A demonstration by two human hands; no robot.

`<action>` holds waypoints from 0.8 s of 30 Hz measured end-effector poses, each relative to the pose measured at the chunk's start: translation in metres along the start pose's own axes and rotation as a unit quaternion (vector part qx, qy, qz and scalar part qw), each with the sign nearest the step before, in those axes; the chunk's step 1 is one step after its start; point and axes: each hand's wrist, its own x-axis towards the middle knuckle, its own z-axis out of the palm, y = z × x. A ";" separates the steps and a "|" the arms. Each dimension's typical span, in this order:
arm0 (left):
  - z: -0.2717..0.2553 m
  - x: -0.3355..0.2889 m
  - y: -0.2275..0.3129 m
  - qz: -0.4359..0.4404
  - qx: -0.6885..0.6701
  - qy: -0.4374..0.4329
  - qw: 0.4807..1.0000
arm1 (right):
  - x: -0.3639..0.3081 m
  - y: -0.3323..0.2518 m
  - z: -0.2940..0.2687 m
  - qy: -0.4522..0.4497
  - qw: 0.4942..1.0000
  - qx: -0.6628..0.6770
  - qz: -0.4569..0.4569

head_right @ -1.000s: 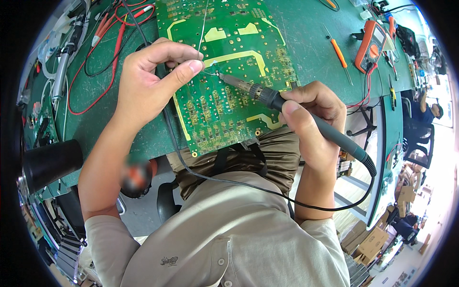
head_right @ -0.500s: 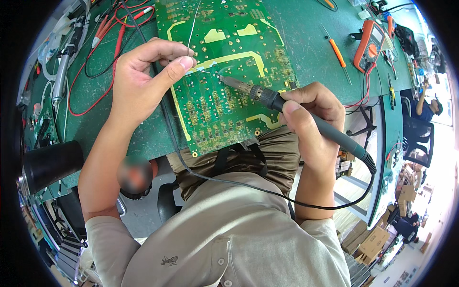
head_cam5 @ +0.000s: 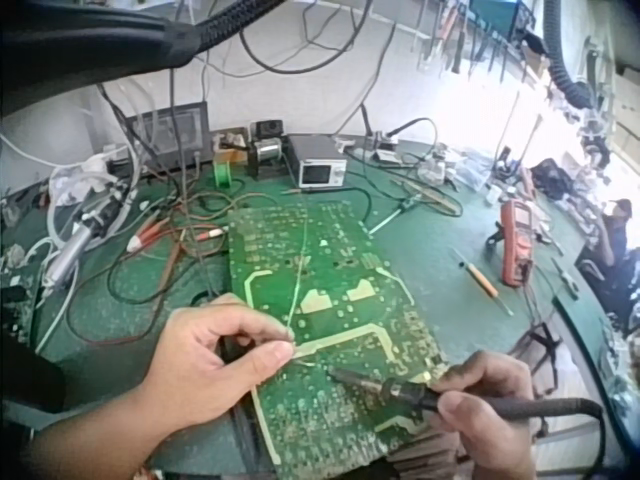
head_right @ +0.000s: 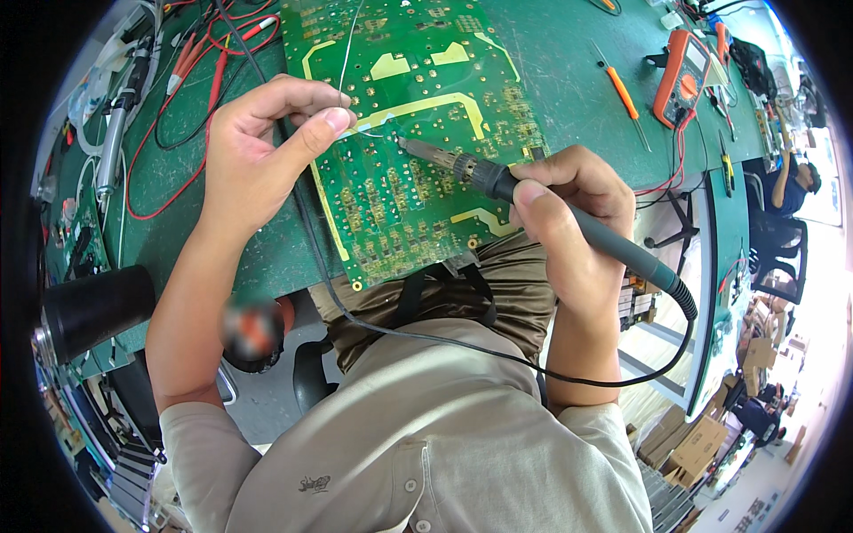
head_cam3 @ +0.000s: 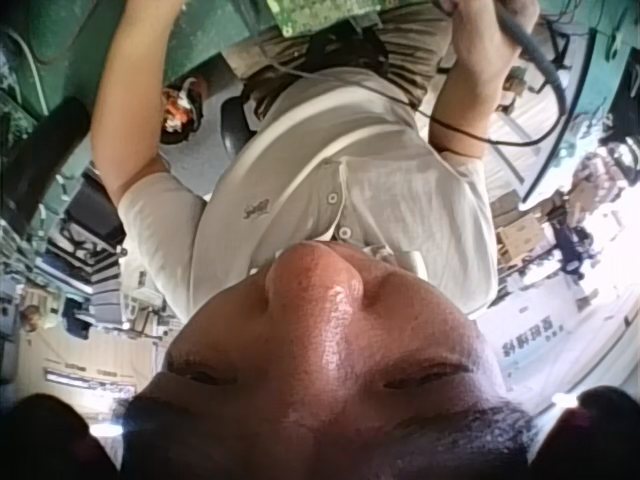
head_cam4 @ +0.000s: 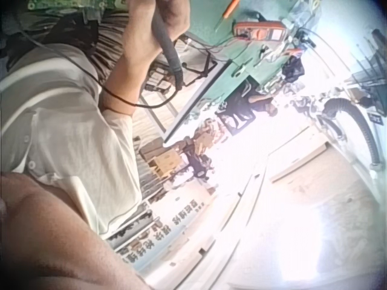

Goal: The person uses a soldering iron and solder wire to apply solder to multiple points on a green printed circuit board. The hands hold the solder wire in one hand and the soldering iron in the other, moving methodically across the board to create solder joints.

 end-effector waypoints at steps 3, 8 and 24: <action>0.000 0.000 0.000 0.001 0.000 -0.001 1.000 | -0.001 0.002 0.000 0.001 1.000 0.010 0.002; -0.001 -0.001 0.000 0.012 0.013 -0.013 1.000 | -0.005 0.002 -0.002 0.020 1.000 -0.002 0.004; 0.009 -0.002 0.003 0.051 0.086 -0.019 0.995 | -0.009 0.002 -0.008 -0.002 1.000 0.008 0.004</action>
